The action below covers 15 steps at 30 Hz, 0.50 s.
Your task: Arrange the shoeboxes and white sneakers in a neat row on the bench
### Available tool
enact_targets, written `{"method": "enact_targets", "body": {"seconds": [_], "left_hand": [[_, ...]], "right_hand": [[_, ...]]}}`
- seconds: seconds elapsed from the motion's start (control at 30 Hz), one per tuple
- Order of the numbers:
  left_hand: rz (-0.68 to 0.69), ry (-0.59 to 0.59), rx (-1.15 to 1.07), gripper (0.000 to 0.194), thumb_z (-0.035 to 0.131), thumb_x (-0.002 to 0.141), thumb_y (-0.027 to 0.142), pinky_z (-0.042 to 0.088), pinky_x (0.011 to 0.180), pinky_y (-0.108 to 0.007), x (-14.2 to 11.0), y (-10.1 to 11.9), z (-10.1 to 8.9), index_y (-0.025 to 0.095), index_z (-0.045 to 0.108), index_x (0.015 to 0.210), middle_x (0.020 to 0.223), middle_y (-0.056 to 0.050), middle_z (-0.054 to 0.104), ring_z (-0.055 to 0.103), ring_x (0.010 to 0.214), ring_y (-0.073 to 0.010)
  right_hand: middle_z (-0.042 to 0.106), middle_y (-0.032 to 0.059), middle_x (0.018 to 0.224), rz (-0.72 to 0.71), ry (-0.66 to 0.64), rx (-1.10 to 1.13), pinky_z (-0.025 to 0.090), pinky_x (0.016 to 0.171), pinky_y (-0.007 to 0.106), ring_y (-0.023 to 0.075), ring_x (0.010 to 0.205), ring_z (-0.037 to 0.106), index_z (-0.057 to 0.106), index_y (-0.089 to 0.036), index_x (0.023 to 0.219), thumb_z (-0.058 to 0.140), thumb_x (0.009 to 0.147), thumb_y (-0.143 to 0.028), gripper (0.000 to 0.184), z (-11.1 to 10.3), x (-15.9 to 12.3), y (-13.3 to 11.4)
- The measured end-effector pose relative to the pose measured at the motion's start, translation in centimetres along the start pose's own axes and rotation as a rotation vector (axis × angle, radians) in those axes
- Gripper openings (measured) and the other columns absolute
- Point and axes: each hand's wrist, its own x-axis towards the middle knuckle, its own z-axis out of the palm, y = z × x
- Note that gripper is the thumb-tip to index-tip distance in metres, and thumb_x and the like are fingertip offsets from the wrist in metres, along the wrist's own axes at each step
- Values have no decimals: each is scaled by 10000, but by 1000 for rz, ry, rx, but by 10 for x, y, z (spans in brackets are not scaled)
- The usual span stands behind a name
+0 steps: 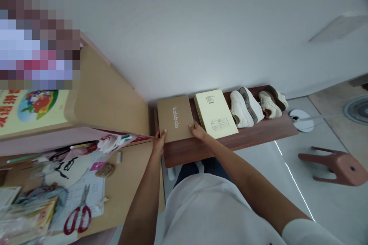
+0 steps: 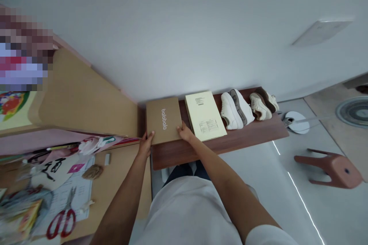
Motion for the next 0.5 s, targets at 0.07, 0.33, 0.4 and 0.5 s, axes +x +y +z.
{"method": "enact_targets", "body": {"seconds": [0.07,0.33,0.4,0.5], "left_hand": [[-7,4,7,483,835,773,289,435,1150,-423,0,-1,1,270,686,1232,1262,-72,728,583,1333,-238],[-16,-28,128,525,852,748,307,384,1180,-409,7,9,-3,251,674,1238,1308,-102,700,539,1377,-241],[34,27,198,615,867,730,325,321,1215,-381,9,17,-4,241,639,1295,1443,-118,607,468,1436,-243],[156,133,323,715,826,776,403,246,1246,-365,10,31,2,229,543,1410,1591,-133,439,365,1500,-246]], "right_hand": [[584,131,1467,3,1,-4,389,1164,466,254,1352,554,359,-201,1559,510,966,-345,629,0,1,-1],[456,175,1570,20,49,-90,275,1240,474,299,1474,408,317,-133,1582,574,932,-437,762,-5,-9,-15],[384,168,1617,-13,88,-114,226,1263,471,310,1519,325,311,-132,1587,603,909,-483,818,-14,-15,-19],[364,143,1632,-85,137,-127,229,1261,492,313,1527,306,296,-169,1598,602,901,-522,839,-38,-24,-24]]}}
